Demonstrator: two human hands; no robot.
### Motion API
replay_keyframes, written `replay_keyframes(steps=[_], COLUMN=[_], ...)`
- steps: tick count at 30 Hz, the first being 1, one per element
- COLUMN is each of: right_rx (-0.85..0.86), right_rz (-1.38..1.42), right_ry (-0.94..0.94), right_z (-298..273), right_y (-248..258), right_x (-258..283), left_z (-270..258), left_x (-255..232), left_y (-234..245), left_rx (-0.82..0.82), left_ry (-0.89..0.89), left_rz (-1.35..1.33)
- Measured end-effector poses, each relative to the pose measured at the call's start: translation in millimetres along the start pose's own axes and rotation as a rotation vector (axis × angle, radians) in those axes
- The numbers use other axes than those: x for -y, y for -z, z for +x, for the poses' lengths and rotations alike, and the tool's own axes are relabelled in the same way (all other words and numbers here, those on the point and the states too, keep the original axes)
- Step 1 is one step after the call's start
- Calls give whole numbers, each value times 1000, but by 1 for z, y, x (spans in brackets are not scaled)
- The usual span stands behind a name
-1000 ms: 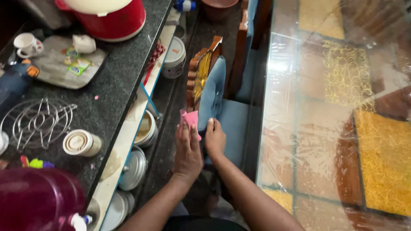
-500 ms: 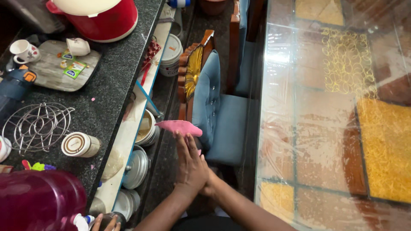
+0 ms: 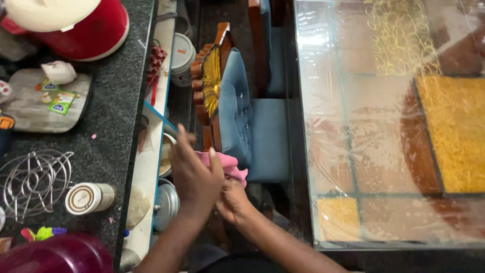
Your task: The person wipes a glass dining table with a pink cloth, then moves to wipe the wooden armrests of a nearby chair. The person uses a pink cloth to clean the surfaces.
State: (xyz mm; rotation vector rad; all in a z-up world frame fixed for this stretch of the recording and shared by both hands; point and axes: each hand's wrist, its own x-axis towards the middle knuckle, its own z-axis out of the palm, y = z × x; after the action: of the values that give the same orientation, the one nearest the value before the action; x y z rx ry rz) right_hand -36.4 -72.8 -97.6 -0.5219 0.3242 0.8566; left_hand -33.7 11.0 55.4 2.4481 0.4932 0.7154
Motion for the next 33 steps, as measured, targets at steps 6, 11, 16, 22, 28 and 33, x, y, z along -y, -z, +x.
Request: replay_keyframes(steps=[6,11,16,22,28,33], right_rx=[-75,-245,-428,-575,-539,-524], right_rz=[459,471,509,409,381,434], right_ry=[106,116,142,40,-15,122], right_z=[15,42,77,135,172,199], right_y=[0,0,28,98,183,228], right_x=[4,-1,-10,-23,-43,-54], left_z=[83,107,97,94,90,91], left_x=[25,37,38,27,12,6], left_y=[-47,-76,-81,-70,-61,-56], left_rx=[15,164,110,118,84,43], left_ry=[86,318,386,383,404,344], left_rz=[-80,-354,-288,-377,-175,-166])
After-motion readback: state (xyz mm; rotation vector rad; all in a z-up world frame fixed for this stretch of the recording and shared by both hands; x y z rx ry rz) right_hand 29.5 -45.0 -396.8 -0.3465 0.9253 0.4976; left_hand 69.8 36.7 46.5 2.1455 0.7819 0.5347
